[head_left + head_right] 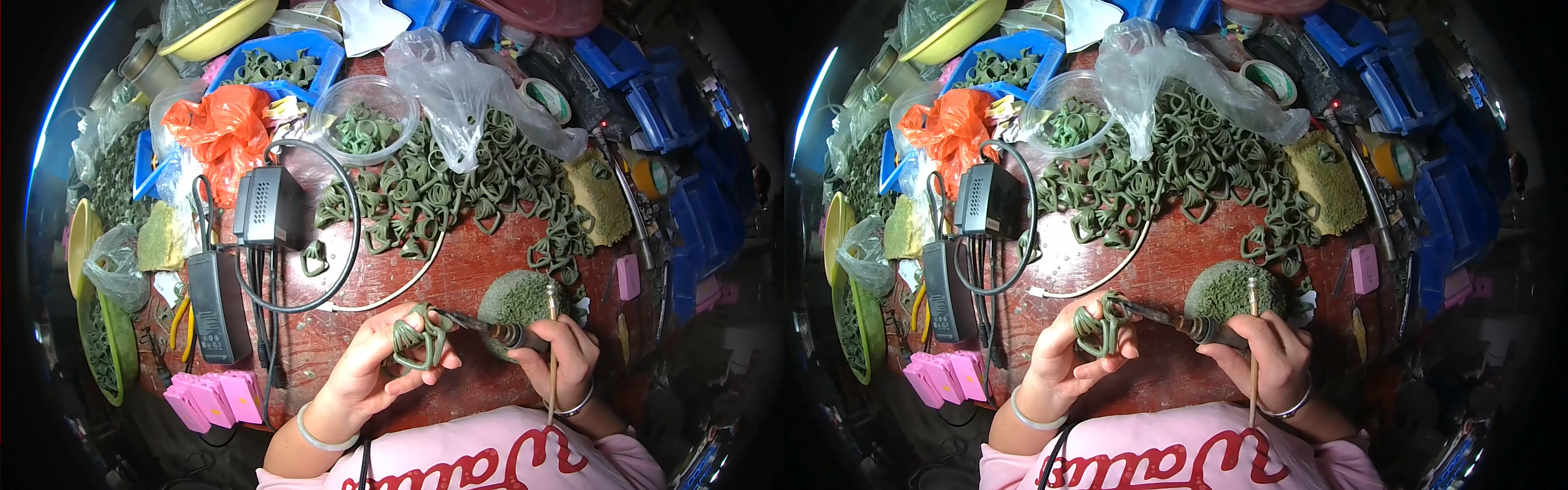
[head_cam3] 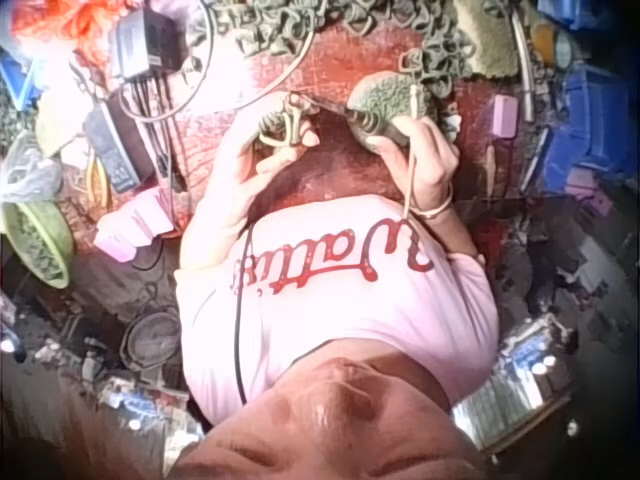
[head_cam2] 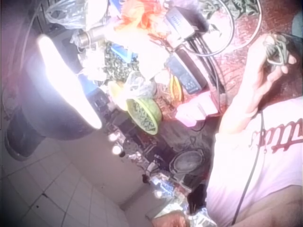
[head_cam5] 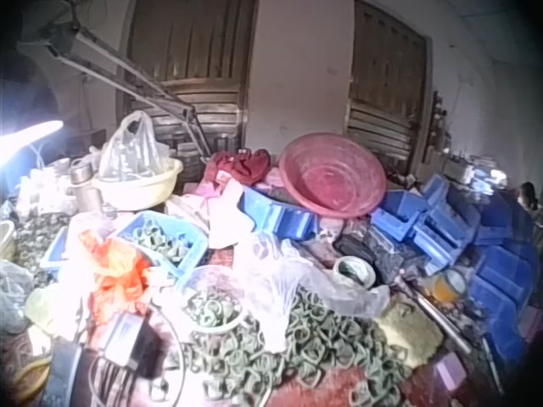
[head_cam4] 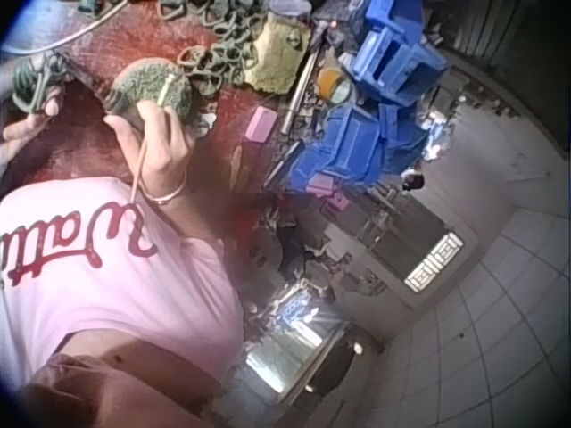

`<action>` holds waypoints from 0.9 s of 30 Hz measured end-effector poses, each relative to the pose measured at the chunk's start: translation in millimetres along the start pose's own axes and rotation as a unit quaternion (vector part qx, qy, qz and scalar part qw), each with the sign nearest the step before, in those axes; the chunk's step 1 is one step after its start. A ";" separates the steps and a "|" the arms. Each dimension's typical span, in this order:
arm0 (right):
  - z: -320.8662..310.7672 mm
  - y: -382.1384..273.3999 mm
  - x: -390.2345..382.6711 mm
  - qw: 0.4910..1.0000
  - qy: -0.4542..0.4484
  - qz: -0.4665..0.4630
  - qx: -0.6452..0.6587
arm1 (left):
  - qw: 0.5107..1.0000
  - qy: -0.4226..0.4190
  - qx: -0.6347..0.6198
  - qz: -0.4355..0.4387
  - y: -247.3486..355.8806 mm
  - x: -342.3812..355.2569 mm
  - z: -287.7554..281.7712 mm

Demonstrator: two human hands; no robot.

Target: The recorder uses a heated tool to join small green wax components at a workshop bench.

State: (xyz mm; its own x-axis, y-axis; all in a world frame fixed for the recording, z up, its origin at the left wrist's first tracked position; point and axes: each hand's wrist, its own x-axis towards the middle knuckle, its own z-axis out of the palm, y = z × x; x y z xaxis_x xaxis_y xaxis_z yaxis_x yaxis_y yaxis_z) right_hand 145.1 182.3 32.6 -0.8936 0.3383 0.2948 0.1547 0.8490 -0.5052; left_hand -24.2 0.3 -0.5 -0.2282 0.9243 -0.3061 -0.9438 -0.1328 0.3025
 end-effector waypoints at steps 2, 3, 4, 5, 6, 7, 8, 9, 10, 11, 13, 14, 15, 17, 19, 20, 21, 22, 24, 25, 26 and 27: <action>-0.1 0.3 -0.4 1.000 -0.001 0.002 0.001 | 1.000 0.005 0.002 0.001 0.0 -0.2 2.0; 0.6 1.2 -1.4 1.000 0.004 0.000 0.005 | 1.000 0.010 0.003 0.001 0.0 -0.2 2.7; 1.0 1.7 -1.9 1.000 0.010 -0.002 0.009 | 1.000 0.011 0.003 0.001 -0.1 -0.4 2.6; 1.1 1.7 -1.7 1.000 0.010 -0.002 0.009 | 1.000 0.009 0.001 0.002 -0.3 -0.4 2.3; 1.0 1.7 -1.5 1.000 0.009 -0.002 0.009 | 1.000 0.007 -0.001 0.003 -0.4 -0.4 1.9; 0.9 1.6 -1.4 1.000 0.008 -0.002 0.009 | 1.000 0.007 -0.002 0.003 -0.4 -0.4 1.4; 0.8 1.5 -1.3 1.000 0.008 -0.002 0.009 | 1.000 0.003 -0.002 0.002 -0.3 -0.5 0.7; 0.6 1.4 -1.3 1.000 0.004 -0.002 0.006 | 1.000 0.000 -0.003 0.001 -0.3 -0.5 0.3; 0.3 1.3 -1.4 1.000 0.000 -0.001 0.003 | 1.000 0.000 -0.003 0.001 -0.1 -0.3 0.9; -0.1 1.1 -1.3 1.000 0.000 -0.001 0.002 | 1.000 0.003 0.002 0.001 0.3 -0.1 2.0; -0.7 0.3 -1.2 1.000 -0.006 0.004 -0.003 | 1.000 0.006 0.007 0.001 0.4 0.0 2.2; -0.8 0.1 -1.1 1.000 -0.006 0.004 -0.003 | 1.000 0.002 0.005 0.001 0.4 0.0 1.6; -0.9 0.0 -0.9 1.000 -0.007 0.005 -0.001 | 1.000 -0.002 0.004 0.002 0.4 0.0 1.2; -0.7 -0.3 -0.8 1.000 -0.007 0.005 0.001 | 1.000 -0.001 0.002 0.003 0.0 -0.1 0.7; -0.3 -0.4 -1.1 1.000 -0.004 0.006 0.004 | 1.000 -0.001 -0.001 0.004 -0.2 -0.1 0.5; 0.0 -0.3 -1.1 1.000 -0.005 0.006 0.004 | 1.000 -0.001 -0.003 0.004 -0.3 -0.1 0.4; 0.2 -0.2 -1.1 1.000 -0.002 0.005 0.006 | 1.000 0.000 -0.006 0.004 -0.3 -0.1 0.4; 0.3 -0.1 -1.1 1.000 0.001 0.004 0.009 | 1.000 0.000 -0.006 0.004 -0.4 -0.1 0.4; 0.3 0.7 -1.5 1.000 0.002 0.002 0.007 | 1.000 0.004 -0.017 0.001 -0.5 -0.2 0.6; 0.3 0.9 -1.7 1.000 0.002 0.001 0.006 | 1.000 0.004 -0.018 0.001 -0.6 -0.3 0.7; 0.4 1.0 -1.6 1.000 0.002 0.001 0.006 | 1.000 0.006 -0.015 0.000 -0.6 -0.4 0.7; 0.6 1.1 -1.3 1.000 0.002 -0.002 0.004 | 1.000 0.008 -0.013 -0.001 -0.5 -0.6 0.9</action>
State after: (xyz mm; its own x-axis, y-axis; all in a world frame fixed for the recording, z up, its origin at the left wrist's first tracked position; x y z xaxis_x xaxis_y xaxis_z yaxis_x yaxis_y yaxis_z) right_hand 146.2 182.6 31.2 -0.8923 0.3369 0.3006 0.1483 0.8475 -0.5097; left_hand -23.4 0.1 0.3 -0.2300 0.9187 -0.3212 -0.9502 -0.1406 0.2782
